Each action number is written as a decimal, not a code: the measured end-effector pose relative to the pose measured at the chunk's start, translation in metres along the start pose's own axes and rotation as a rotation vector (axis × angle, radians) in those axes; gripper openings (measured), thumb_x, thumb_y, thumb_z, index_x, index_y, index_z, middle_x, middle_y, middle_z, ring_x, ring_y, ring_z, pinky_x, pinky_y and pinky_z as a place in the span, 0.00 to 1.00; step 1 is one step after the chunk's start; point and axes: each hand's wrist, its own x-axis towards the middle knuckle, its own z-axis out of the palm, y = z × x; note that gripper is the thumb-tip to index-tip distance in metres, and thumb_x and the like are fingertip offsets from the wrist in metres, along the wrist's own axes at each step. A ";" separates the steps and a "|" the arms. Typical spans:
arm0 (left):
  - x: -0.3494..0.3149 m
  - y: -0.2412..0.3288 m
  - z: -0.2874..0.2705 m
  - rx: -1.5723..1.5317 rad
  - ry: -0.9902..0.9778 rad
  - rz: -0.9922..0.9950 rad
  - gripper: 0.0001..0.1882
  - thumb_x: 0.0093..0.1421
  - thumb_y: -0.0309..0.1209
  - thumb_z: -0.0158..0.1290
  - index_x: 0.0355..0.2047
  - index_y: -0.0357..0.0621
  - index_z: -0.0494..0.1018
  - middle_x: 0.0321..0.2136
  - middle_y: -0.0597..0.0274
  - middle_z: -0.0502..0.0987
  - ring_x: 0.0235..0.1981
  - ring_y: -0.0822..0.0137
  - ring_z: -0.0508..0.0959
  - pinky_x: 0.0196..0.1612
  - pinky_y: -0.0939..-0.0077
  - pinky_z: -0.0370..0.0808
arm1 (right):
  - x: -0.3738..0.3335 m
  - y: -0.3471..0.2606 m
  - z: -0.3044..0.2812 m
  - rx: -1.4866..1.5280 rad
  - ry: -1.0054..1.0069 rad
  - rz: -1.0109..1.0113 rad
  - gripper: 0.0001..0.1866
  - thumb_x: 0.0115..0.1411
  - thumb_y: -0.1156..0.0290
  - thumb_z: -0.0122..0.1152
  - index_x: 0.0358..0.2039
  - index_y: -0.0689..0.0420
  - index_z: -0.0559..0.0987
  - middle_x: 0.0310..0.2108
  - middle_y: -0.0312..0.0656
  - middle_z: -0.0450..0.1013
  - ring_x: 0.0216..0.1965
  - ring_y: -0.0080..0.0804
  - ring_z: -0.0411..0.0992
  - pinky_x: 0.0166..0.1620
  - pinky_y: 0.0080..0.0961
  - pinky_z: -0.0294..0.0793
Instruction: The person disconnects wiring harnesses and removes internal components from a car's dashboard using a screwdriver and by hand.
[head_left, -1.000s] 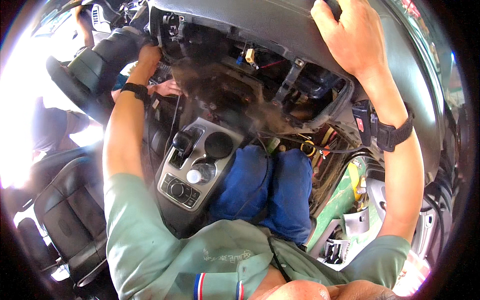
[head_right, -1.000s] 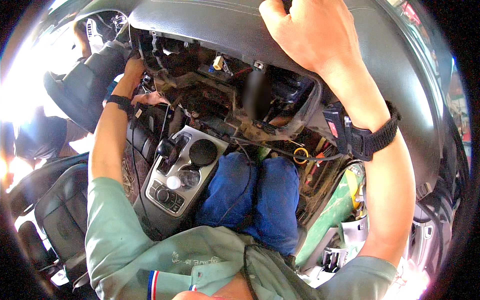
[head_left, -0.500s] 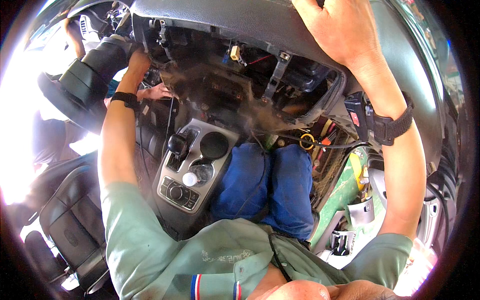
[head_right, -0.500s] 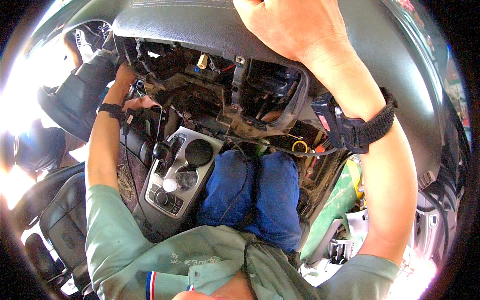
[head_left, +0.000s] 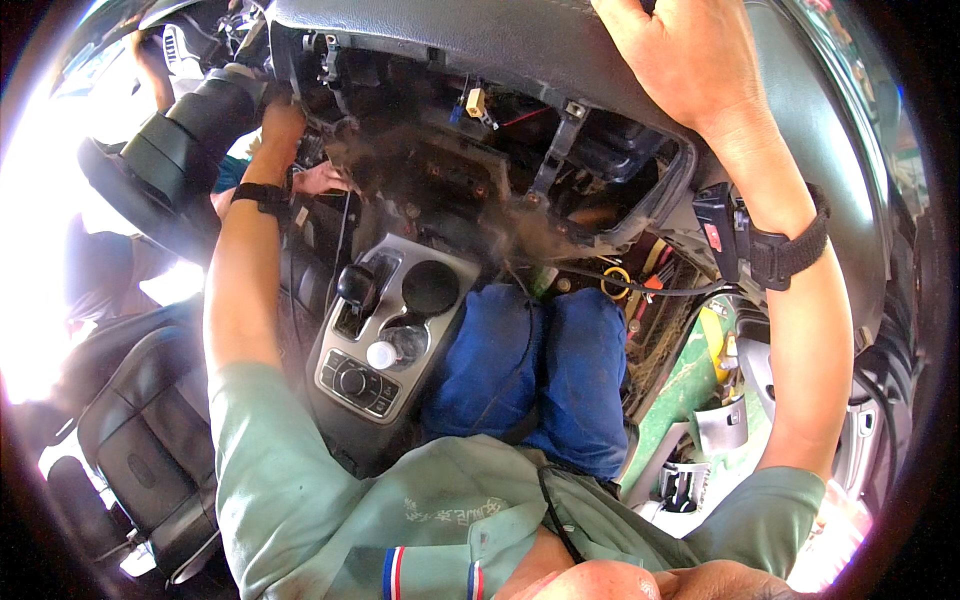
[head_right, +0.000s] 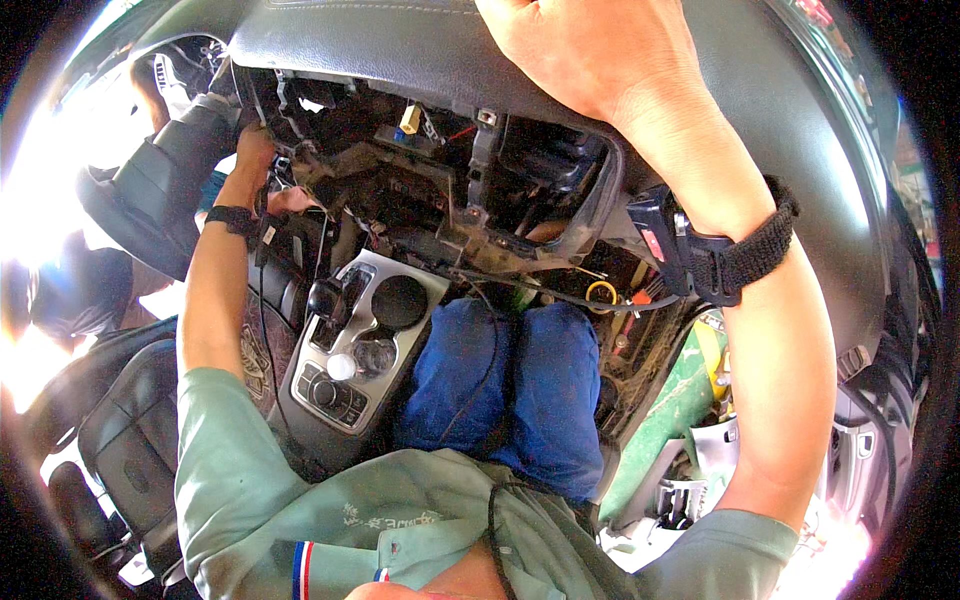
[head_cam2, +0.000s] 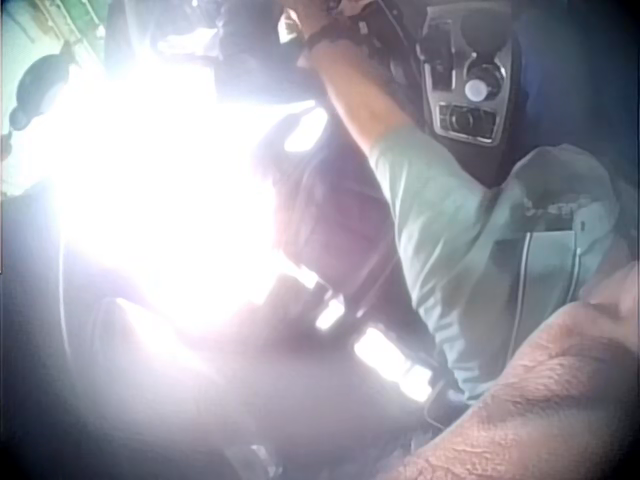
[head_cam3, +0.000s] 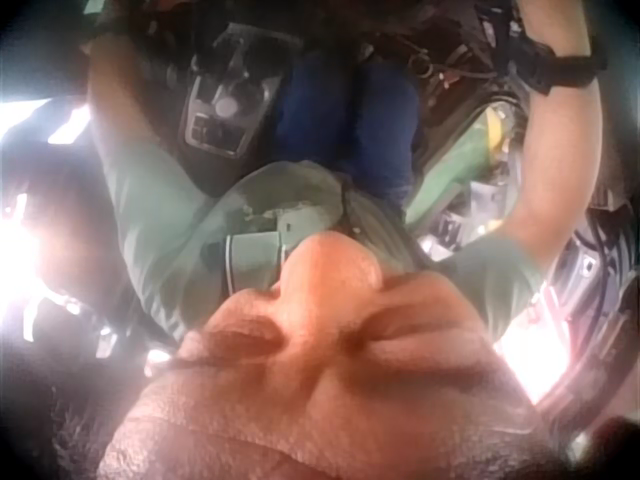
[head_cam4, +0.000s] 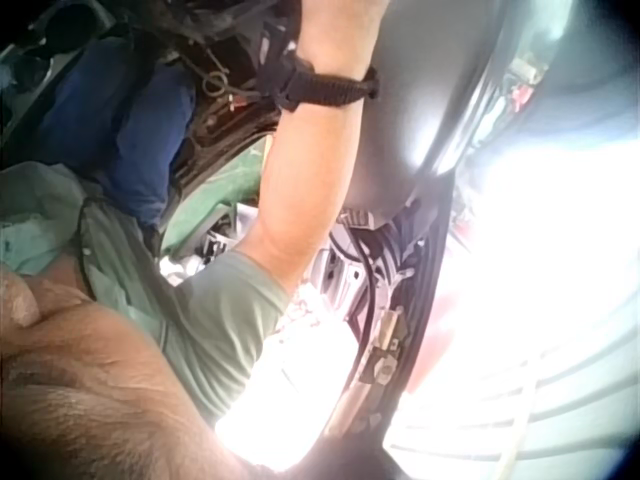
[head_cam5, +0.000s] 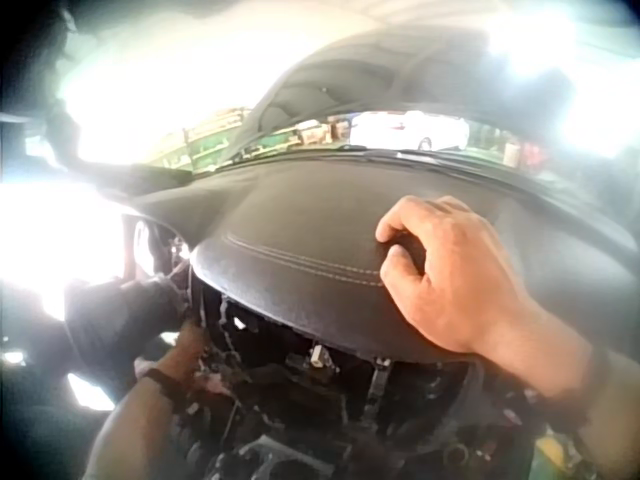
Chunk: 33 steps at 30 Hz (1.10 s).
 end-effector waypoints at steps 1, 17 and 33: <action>-0.004 0.011 0.006 -0.046 0.005 -0.045 0.18 0.56 0.28 0.46 0.46 0.36 0.72 0.42 0.43 0.77 0.43 0.48 0.76 0.46 0.63 0.70 | -0.002 0.001 -0.001 -0.012 -0.001 0.009 0.08 0.52 0.71 0.53 0.32 0.58 0.75 0.32 0.48 0.75 0.39 0.47 0.72 0.42 0.38 0.71; 0.017 -0.023 0.021 0.148 -0.107 0.071 0.16 0.59 0.29 0.43 0.45 0.36 0.73 0.43 0.40 0.76 0.46 0.46 0.75 0.47 0.61 0.72 | -0.001 -0.001 -0.003 -0.032 -0.013 0.042 0.08 0.52 0.71 0.53 0.33 0.58 0.76 0.32 0.47 0.75 0.39 0.46 0.73 0.42 0.37 0.72; -0.027 0.069 0.035 -0.407 -0.064 -0.263 0.15 0.59 0.32 0.47 0.45 0.40 0.72 0.40 0.46 0.75 0.43 0.51 0.76 0.42 0.62 0.71 | -0.004 0.004 -0.005 -0.067 -0.024 0.059 0.09 0.52 0.71 0.52 0.32 0.59 0.76 0.32 0.48 0.76 0.39 0.46 0.73 0.42 0.37 0.72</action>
